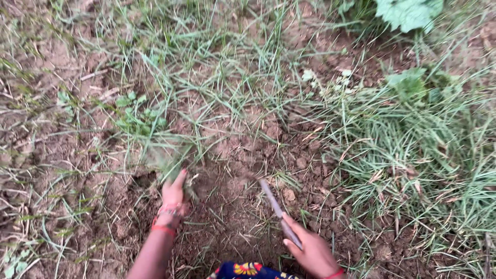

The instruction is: Clear grass and weeds from the soil using a hand tool.

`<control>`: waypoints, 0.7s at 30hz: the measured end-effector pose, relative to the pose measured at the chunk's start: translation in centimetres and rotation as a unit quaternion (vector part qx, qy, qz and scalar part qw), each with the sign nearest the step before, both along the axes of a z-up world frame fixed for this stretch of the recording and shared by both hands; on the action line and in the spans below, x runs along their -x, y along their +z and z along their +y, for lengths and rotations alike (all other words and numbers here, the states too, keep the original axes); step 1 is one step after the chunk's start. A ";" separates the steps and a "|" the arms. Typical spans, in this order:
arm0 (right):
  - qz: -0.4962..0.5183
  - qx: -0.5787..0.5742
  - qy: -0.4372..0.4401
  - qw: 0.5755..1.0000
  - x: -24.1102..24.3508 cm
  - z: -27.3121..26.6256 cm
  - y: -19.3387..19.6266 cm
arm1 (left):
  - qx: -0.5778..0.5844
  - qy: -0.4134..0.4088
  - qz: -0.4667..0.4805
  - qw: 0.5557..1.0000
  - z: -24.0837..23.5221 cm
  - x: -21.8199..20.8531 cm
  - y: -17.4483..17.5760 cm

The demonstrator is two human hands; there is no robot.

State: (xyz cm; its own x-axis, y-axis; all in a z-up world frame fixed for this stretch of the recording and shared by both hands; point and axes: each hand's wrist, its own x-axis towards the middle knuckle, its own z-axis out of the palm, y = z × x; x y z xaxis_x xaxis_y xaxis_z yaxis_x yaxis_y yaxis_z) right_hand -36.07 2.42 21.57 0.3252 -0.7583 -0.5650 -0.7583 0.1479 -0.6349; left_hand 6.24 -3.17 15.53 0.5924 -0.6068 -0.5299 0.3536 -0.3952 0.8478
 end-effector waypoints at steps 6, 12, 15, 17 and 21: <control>-0.049 0.085 0.081 0.992 -1.8 0.7 -11.9 | -0.093 -0.082 -0.075 0.989 -1.6 6.1 -1.3; -0.108 0.141 0.080 0.981 -1.7 0.9 -15.9 | 0.205 -0.594 -0.171 0.759 -10.4 32.0 18.4; -0.109 0.135 0.075 0.982 -1.8 1.4 -15.7 | 0.115 -0.747 -0.163 0.634 -12.2 39.8 20.6; -0.086 0.113 0.074 0.987 -2.0 1.6 -15.3 | 0.128 -0.737 -0.214 0.629 -12.3 41.1 18.9; -0.079 0.101 0.072 0.989 -1.8 1.3 -15.5 | 0.183 -0.647 -0.272 0.688 -10.5 37.3 14.6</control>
